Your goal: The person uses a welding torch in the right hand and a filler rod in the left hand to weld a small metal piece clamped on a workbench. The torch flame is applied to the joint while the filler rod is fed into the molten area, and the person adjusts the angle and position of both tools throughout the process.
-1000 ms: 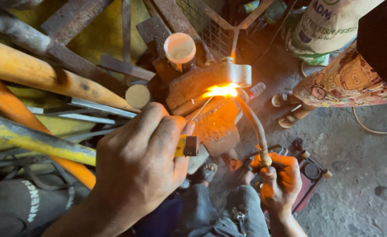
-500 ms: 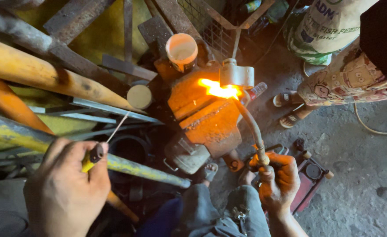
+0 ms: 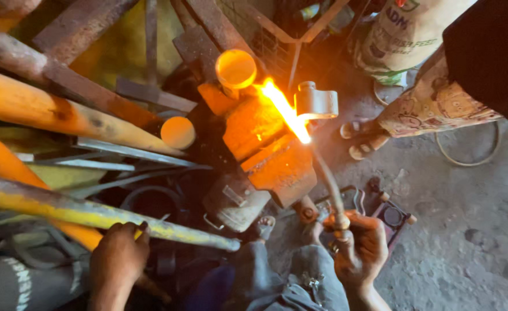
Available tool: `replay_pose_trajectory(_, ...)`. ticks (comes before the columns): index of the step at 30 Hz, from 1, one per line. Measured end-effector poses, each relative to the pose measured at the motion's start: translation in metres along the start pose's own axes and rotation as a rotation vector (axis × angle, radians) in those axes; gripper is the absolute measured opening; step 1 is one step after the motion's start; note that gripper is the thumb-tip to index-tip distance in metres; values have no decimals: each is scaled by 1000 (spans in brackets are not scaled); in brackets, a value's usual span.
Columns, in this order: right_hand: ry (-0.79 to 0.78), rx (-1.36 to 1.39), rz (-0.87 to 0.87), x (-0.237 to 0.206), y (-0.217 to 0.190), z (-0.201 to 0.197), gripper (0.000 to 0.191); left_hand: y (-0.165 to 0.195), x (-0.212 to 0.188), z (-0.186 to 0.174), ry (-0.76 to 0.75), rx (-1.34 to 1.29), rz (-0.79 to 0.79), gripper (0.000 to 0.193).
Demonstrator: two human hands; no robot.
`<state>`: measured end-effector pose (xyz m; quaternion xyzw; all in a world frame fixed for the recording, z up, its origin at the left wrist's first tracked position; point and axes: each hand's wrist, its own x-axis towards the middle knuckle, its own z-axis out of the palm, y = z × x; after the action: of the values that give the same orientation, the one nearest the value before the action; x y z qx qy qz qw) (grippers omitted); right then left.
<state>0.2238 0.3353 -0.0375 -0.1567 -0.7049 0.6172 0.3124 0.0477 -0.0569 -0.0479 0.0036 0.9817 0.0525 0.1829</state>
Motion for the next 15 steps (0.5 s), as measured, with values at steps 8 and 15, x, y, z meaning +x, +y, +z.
replay_pose_trajectory(8, 192, -132, 21, -19, -19, 19, 29, -18, 42, 43, 54, -105, 80, 34)
replay_pose_trajectory(15, 172, -103, 3, -29, -21, 41, 25, -24, 49, 23, 207, -129, 135, 30)
